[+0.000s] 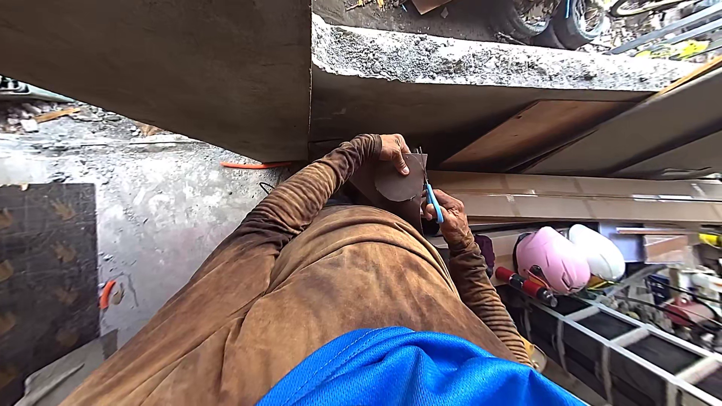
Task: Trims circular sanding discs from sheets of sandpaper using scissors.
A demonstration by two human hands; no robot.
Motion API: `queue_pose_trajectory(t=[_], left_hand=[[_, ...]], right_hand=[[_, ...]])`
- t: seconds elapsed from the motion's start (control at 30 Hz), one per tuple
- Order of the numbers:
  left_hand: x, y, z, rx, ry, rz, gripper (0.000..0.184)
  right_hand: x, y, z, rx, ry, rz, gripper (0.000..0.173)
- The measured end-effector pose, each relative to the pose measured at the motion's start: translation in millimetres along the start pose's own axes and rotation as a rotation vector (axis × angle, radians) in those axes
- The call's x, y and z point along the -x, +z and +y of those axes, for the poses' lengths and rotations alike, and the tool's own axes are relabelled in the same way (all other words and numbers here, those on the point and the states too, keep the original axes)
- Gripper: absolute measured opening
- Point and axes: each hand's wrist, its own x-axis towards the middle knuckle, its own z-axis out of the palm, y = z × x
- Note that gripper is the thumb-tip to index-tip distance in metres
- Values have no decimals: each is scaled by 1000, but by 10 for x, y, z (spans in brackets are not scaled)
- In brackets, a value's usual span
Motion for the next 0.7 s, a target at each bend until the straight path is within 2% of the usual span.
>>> queue_pose_trajectory(t=[0.17, 0.5, 0.7], left_hand=[[-15, -11, -43, 5, -2, 0, 9], [56, -66, 95, -33, 30, -14, 8], [30, -74, 82, 3, 43, -33, 7]], right_hand=[[-6, -25, 7, 16, 4, -22, 45], [-108, -83, -78, 123, 14, -71, 64], [-202, -53, -110, 113, 10, -73, 63]])
